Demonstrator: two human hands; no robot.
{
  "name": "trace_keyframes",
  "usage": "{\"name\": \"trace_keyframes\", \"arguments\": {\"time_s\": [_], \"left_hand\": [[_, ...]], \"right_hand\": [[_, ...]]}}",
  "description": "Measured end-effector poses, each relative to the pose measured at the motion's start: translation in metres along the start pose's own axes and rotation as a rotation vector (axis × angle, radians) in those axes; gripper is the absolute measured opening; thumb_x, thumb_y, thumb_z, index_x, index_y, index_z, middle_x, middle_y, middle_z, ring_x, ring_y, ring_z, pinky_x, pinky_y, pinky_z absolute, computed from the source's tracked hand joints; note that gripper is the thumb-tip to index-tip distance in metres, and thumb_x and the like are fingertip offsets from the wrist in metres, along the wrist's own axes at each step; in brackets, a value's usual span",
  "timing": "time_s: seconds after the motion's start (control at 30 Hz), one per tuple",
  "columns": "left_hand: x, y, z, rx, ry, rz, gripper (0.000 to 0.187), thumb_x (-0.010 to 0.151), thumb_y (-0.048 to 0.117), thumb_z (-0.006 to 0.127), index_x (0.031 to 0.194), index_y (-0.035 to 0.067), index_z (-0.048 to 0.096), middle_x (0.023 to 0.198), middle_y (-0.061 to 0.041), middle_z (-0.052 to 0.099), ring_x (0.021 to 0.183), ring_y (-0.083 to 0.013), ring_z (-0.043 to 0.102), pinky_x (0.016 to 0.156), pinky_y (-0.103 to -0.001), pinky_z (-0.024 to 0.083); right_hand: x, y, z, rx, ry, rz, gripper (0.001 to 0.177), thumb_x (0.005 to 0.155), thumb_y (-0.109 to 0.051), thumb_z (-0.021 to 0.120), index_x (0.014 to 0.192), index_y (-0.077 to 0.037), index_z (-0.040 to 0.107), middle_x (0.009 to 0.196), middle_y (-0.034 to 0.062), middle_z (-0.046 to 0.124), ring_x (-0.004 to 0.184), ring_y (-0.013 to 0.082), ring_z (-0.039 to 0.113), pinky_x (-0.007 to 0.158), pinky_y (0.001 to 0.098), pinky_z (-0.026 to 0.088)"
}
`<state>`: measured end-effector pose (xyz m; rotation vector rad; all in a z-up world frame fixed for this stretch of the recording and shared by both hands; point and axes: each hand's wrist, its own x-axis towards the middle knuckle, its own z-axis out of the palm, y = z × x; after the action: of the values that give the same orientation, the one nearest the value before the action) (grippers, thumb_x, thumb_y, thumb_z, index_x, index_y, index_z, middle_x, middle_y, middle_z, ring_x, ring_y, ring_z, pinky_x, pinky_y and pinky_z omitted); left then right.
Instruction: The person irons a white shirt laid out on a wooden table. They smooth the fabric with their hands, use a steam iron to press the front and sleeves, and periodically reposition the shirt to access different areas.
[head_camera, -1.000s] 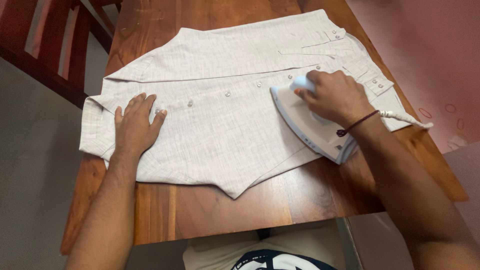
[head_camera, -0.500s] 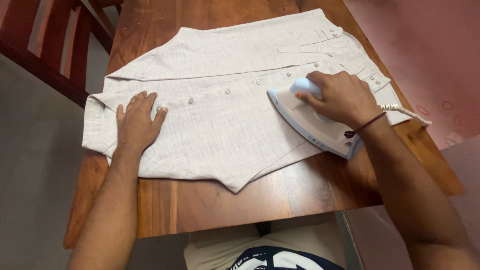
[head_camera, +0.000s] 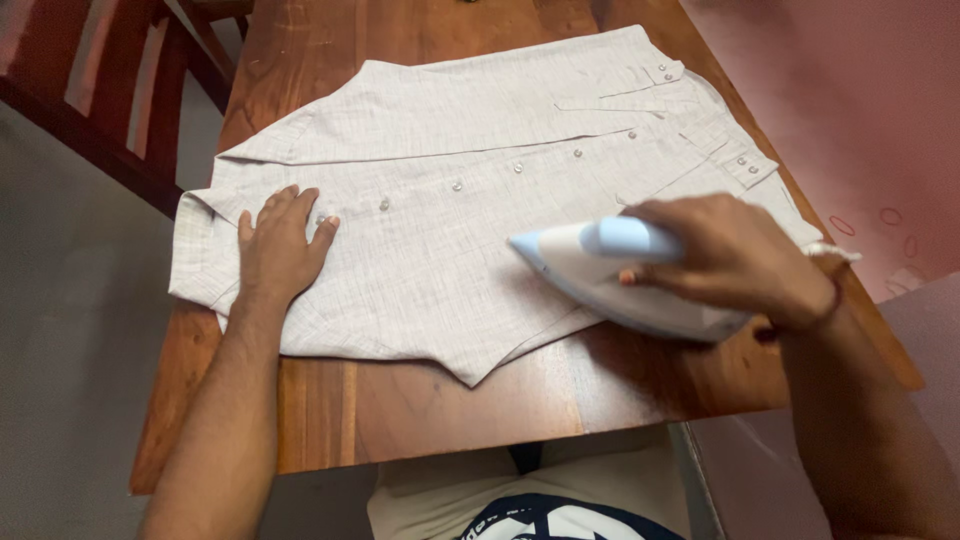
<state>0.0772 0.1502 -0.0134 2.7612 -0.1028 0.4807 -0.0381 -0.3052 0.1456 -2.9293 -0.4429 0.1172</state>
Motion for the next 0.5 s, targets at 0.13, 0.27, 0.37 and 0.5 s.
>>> {"name": "trace_keyframes", "arguments": {"time_s": [0.13, 0.27, 0.37, 0.5], "left_hand": [[-0.001, 0.0, 0.0, -0.009, -0.008, -0.005, 0.055, 0.1, 0.042, 0.058, 0.144, 0.009, 0.057, 0.155, -0.02, 0.047, 0.147, -0.0345, 0.037, 0.118, -0.066, 0.016], [-0.003, -0.001, -0.004, -0.041, 0.013, 0.005, 0.055, 0.1, 0.039, 0.06, 0.144, 0.007, 0.057, 0.156, -0.021, 0.047, 0.147, -0.0369, 0.038, 0.118, -0.066, 0.018], [-0.004, 0.0, -0.005, -0.052, 0.024, 0.022, 0.054, 0.1, 0.037, 0.061, 0.144, 0.006, 0.057, 0.155, -0.023, 0.048, 0.147, -0.0389, 0.037, 0.117, -0.069, 0.017], [-0.008, 0.006, -0.005, 0.013, 0.014, 0.076, 0.058, 0.1, 0.043, 0.059, 0.146, 0.007, 0.055, 0.156, -0.023, 0.047, 0.147, -0.0402, 0.036, 0.115, -0.071, 0.016]], "right_hand": [[-0.029, 0.004, 0.002, 0.351, 0.114, -0.301, 0.057, 0.081, -0.032, 0.075, 0.132, -0.008, 0.065, 0.102, 0.0122, 0.08, 0.081, 0.0218, 0.08, 0.073, 0.0387, 0.062], [-0.058, 0.017, 0.008, 0.793, 0.239, -0.408, 0.054, 0.088, -0.025, 0.072, 0.132, 0.003, 0.061, 0.116, 0.0196, 0.074, 0.102, 0.0283, 0.076, 0.086, 0.0425, 0.062], [-0.075, 0.031, 0.02, 0.913, 0.514, -0.327, 0.046, 0.097, -0.029, 0.072, 0.131, 0.0, 0.062, 0.105, 0.0148, 0.073, 0.088, 0.0203, 0.074, 0.08, 0.0367, 0.066], [-0.088, 0.059, 0.033, 0.903, 0.805, -0.144, 0.03, 0.117, -0.028, 0.065, 0.11, 0.001, 0.059, 0.092, 0.0103, 0.064, 0.077, 0.0151, 0.061, 0.074, 0.0275, 0.053]]}}
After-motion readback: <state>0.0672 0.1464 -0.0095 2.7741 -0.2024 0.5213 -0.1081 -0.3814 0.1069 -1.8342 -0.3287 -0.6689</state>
